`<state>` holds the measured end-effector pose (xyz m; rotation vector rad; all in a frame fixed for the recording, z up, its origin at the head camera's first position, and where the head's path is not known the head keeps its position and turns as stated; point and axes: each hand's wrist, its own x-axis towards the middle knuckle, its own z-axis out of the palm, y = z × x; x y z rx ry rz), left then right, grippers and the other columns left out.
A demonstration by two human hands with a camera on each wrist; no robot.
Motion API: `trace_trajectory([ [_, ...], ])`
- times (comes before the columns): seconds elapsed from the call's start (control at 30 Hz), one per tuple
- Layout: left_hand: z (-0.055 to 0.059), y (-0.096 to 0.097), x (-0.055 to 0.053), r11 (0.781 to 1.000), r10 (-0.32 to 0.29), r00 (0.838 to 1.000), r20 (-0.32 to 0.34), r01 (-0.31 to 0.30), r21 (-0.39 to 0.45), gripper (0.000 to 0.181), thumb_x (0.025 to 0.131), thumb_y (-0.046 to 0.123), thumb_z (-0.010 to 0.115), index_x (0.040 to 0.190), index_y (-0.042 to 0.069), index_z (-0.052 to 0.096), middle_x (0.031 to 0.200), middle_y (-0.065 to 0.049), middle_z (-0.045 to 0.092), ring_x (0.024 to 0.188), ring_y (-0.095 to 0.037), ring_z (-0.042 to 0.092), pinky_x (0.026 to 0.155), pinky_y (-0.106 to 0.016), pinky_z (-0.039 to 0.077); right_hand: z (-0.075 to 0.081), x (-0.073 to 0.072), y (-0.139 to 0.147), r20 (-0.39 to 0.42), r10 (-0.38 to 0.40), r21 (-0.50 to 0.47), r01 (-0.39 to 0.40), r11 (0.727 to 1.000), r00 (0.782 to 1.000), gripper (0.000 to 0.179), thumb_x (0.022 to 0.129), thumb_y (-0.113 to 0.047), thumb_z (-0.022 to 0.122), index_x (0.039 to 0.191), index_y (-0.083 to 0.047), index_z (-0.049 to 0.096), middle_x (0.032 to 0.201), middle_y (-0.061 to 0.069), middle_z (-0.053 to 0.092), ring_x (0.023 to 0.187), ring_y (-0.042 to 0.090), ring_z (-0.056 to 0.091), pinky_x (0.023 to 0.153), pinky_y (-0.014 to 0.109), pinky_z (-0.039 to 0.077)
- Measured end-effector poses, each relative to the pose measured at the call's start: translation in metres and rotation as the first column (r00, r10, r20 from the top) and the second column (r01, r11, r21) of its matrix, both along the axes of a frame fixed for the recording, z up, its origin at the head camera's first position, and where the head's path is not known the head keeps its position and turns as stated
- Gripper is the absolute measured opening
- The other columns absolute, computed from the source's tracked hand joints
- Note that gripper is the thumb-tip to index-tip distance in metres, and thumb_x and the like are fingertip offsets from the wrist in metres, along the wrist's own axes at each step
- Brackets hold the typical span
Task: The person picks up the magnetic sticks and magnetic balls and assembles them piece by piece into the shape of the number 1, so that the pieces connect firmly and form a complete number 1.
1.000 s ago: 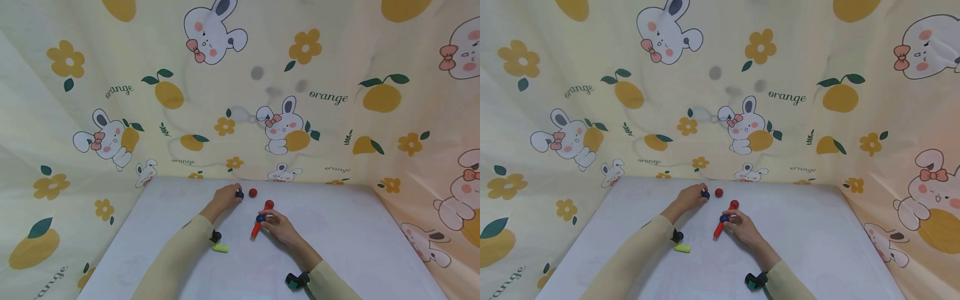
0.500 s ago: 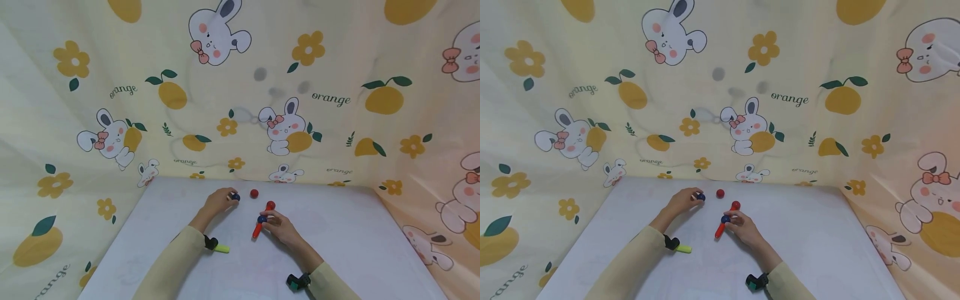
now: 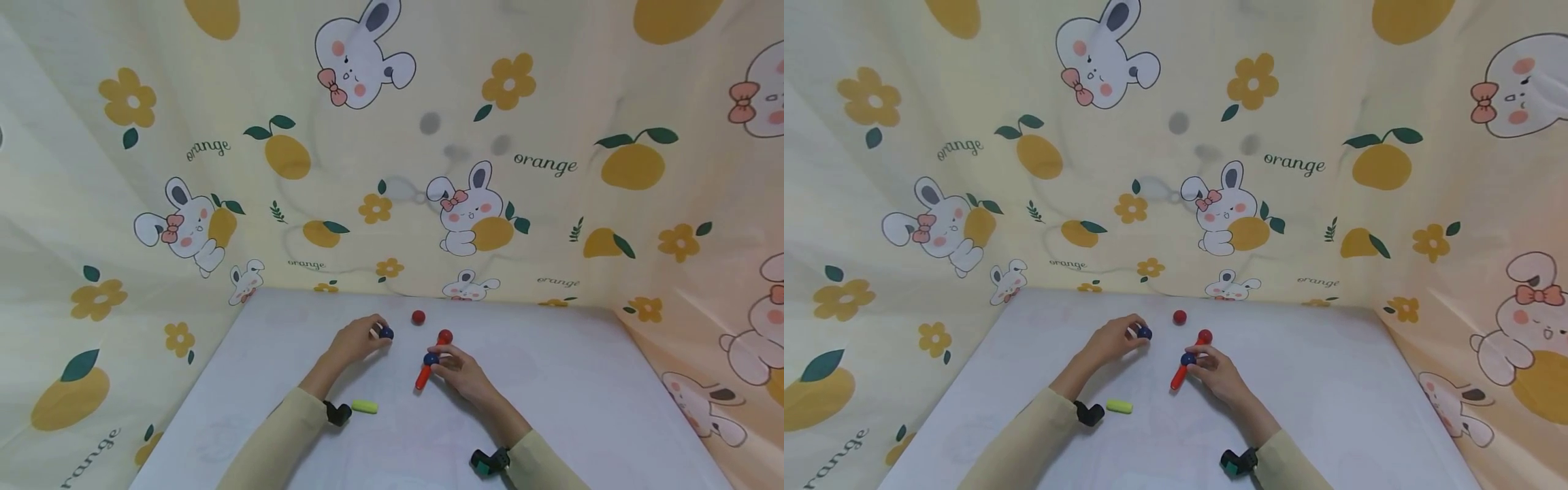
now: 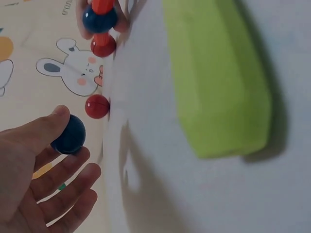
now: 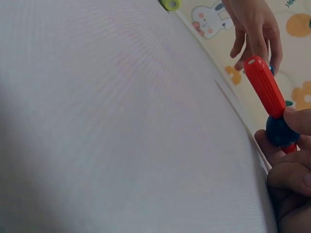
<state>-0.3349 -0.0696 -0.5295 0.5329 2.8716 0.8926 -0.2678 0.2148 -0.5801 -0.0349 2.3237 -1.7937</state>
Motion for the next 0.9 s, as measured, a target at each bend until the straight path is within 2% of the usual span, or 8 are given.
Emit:
trace_trajectory([
  [0.4,0.001,0.005,0.026,0.998,-0.029,0.999,0.04,0.026,0.062,0.035,0.096,0.037,0.083,0.124,0.023,0.068,0.115,0.004,0.073,0.088,-0.011,0.063,0.071,-0.03,0.053,0.001,0.002,-0.001,-0.001,-0.01,-0.007,0.01,1.0,1.0,0.037,0.101,-0.014,0.076,0.138,-0.02,0.071,0.136,0.008,0.066,0.122,0.03,0.06,0.087,0.035,0.048],
  [0.73,-0.001,0.003,0.04,0.998,-0.04,0.998,0.049,0.038,0.057,0.04,0.094,0.034,0.086,0.13,0.024,0.071,0.117,0.006,0.071,0.093,-0.01,0.063,0.078,-0.03,0.055,0.002,0.002,-0.001,0.008,-0.014,-0.004,0.014,1.0,1.0,0.036,0.101,-0.014,0.076,0.136,-0.021,0.072,0.134,0.008,0.066,0.119,0.03,0.06,0.083,0.035,0.049],
  [0.9,-0.001,0.002,0.045,0.995,-0.062,0.994,0.085,0.055,0.086,0.04,0.094,0.029,0.086,0.131,0.026,0.07,0.119,0.007,0.069,0.095,-0.011,0.063,0.081,-0.032,0.055,0.001,0.002,0.0,0.003,-0.01,-0.007,0.01,1.0,1.0,0.037,0.101,-0.014,0.077,0.137,-0.021,0.071,0.136,0.007,0.067,0.119,0.03,0.061,0.083,0.035,0.049],
])
